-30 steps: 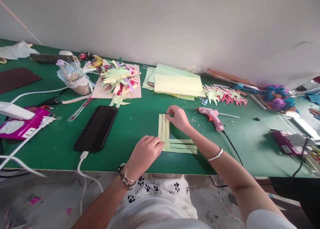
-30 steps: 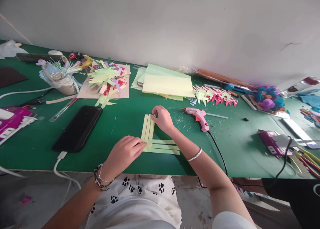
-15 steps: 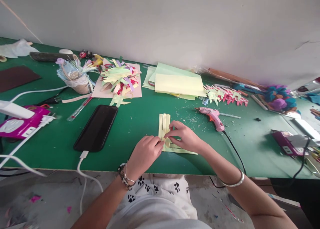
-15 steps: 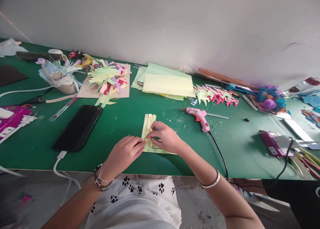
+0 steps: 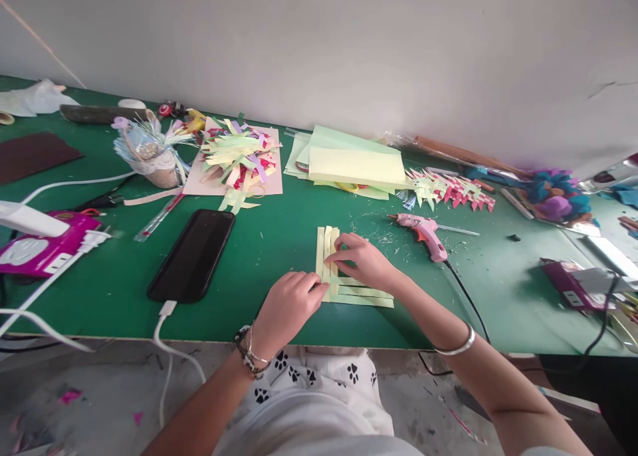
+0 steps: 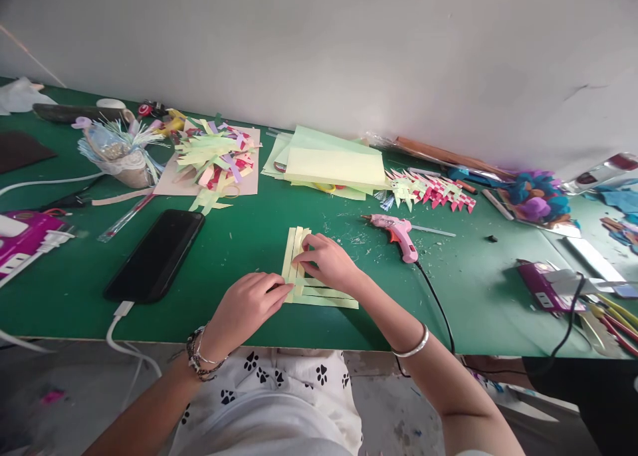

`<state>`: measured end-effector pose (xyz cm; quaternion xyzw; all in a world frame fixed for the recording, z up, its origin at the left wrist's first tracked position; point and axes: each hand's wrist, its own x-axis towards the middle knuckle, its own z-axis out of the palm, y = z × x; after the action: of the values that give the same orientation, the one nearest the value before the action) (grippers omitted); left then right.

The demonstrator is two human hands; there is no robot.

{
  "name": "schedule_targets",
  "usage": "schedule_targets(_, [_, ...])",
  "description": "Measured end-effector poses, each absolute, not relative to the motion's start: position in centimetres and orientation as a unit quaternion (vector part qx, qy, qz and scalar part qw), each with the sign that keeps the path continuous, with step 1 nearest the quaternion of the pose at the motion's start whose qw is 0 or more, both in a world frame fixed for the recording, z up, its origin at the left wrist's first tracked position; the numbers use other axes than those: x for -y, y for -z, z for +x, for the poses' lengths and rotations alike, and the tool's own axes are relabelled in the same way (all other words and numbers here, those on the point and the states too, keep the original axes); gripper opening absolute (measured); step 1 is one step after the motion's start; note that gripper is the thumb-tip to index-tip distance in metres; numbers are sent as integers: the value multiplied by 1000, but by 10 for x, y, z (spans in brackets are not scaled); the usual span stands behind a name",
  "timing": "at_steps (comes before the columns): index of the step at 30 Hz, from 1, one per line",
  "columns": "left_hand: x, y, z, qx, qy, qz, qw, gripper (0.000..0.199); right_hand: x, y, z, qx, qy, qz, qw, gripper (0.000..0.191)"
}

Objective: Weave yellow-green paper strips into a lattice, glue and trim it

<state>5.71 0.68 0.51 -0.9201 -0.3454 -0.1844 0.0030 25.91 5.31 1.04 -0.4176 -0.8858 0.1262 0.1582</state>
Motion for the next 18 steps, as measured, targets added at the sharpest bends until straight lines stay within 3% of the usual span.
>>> schedule_targets(18, [-6,-5,57,343,194,-919,3,23,-83,-9,260,863,-107,-465,165,27])
